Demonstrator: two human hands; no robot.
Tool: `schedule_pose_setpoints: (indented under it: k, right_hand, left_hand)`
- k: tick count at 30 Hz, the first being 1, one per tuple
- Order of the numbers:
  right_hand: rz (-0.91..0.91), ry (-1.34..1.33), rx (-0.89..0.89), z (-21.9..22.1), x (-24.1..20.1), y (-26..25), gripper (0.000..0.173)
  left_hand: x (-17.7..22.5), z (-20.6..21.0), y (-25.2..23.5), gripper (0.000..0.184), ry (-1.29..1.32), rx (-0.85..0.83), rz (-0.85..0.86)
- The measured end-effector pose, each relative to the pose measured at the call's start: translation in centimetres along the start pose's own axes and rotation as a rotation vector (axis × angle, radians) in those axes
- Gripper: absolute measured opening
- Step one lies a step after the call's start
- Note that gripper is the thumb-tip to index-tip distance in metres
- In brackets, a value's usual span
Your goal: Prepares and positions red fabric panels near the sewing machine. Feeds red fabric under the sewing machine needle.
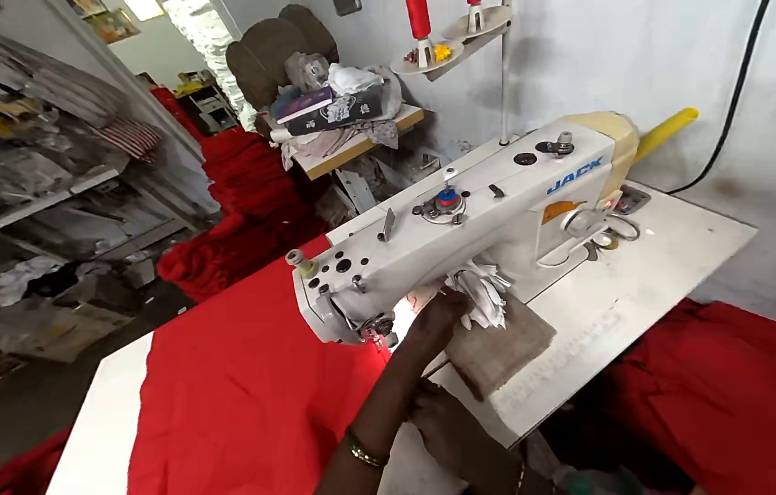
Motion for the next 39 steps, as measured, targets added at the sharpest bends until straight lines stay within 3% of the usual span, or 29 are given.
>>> schedule_pose_setpoints:
  k: [13,21,30,39]
  right_hand:
    - [0.015,-0.080,-0.064,0.7,0.6,-0.2,0.010]
    - [0.020,-0.079,-0.064,0.6,0.6,-0.2,0.010]
    - [0.027,-0.053,-0.075,0.7,0.5,-0.2,0.010]
    - [0.045,-0.083,-0.094,0.9,0.7,-0.1,0.009]
  left_hand:
    - [-1.2,-0.1,0.3,0.022,0.198,-0.228,-0.127]
    - [-1.4,0.5,0.2,0.024,0.190,-0.256,-0.156]
    - [-1.1,1.5,0.2,0.029,0.092,-0.275,-0.089]
    - [-0.8,1.2,0.2,0.018,0.177,-0.320,-0.016]
Point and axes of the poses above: each hand's wrist, its own y-axis away from the middle knuckle, its own z-axis out of the palm, x = y × z, the point moved 10 cm from there along -y, towards the middle knuckle, and after that the axes turned 11 degrees about y, right-handed, at the moved point
